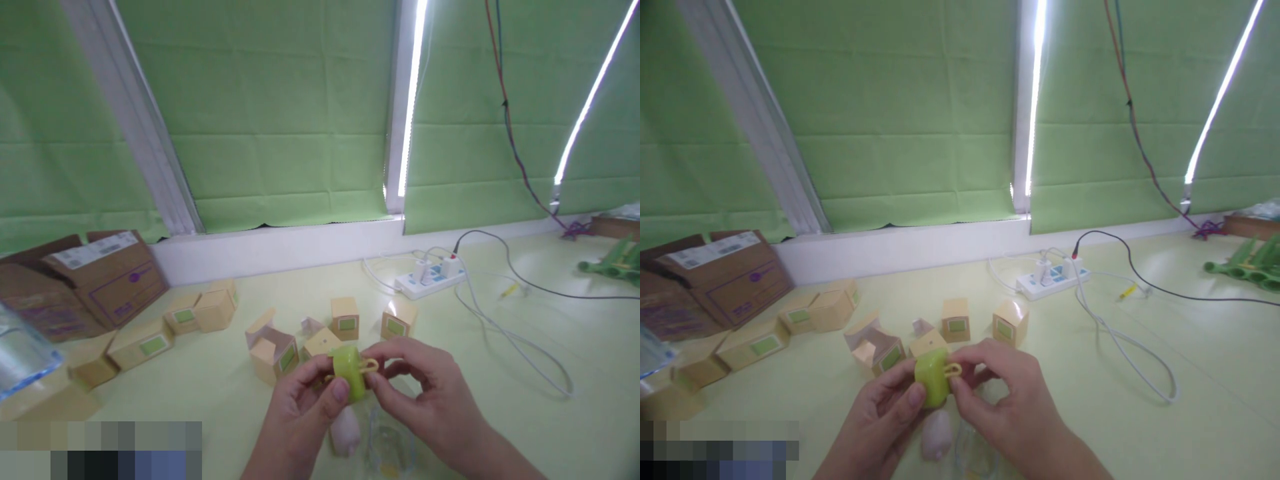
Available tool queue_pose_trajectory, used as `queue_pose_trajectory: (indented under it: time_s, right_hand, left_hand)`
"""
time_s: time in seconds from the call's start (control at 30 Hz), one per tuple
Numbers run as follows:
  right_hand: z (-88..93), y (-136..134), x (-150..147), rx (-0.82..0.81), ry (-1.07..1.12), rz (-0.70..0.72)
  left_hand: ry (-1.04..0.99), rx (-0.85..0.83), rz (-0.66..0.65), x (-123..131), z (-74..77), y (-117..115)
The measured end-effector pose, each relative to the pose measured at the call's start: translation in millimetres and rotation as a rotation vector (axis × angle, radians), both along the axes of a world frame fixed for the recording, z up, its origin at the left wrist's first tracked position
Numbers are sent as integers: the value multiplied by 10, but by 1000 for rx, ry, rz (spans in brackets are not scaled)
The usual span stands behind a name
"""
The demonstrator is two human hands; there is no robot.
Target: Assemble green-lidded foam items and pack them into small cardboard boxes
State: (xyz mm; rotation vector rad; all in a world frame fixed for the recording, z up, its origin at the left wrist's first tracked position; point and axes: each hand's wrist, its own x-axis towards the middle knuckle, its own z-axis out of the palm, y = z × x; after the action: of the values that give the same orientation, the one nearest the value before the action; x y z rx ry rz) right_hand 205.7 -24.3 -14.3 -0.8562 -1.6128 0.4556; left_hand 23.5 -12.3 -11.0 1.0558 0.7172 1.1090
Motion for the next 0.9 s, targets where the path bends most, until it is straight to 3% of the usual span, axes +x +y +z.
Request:
queue_pose_trajectory:
  time_s: [0.33,0.6,0.9]
  right_hand:
    - [85,8,123,117,-178,24]
    - [24,-2,54,109,-84,-21]
    - [-31,-1,-3,-162,55,78]
  left_hand:
    - [-16,23,-4,14,83,-5]
    - [-21,55,-29,-12,-16,5]
    - [39,75,-46,-39,1,8]
